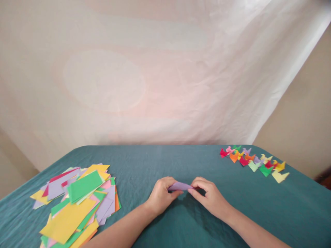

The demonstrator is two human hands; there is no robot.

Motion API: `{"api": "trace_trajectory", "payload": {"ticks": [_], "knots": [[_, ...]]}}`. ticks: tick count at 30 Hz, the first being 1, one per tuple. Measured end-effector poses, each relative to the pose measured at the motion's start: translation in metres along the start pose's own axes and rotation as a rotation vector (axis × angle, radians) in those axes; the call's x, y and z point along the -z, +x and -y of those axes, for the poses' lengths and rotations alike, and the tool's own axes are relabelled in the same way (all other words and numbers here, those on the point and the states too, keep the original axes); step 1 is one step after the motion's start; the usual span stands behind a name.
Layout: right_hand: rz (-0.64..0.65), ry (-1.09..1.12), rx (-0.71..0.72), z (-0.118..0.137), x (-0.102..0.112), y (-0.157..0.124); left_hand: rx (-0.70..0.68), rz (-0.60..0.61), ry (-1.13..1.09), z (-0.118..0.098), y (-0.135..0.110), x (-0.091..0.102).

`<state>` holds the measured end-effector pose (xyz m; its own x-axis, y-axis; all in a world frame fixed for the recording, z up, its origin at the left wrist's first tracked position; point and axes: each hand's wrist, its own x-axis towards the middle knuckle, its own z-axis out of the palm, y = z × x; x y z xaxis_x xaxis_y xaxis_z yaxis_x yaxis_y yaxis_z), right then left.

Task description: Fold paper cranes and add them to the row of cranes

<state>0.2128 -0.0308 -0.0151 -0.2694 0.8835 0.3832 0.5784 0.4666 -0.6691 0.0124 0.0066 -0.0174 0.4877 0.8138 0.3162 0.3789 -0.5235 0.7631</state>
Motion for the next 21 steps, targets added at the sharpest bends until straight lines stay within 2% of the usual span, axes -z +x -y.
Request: {"api": "trace_trajectory", "payload": {"ticks": [5, 12, 16, 21], "knots": [[0.037, -0.016, 0.083, 0.005, -0.002, 0.000, -0.061, 0.044, -0.026, -0.001, 0.000, 0.000], [0.028, -0.193, 0.159, 0.003, -0.007, -0.002, -0.068, 0.038, 0.069, -0.003, -0.001, -0.002], [0.013, -0.256, 0.163, 0.000, -0.007, -0.001, -0.054, 0.014, 0.108, -0.004, 0.000, -0.002], [0.013, -0.278, 0.100, -0.005, -0.005, 0.000, 0.036, -0.032, 0.093, -0.001, 0.001, -0.001]]}}
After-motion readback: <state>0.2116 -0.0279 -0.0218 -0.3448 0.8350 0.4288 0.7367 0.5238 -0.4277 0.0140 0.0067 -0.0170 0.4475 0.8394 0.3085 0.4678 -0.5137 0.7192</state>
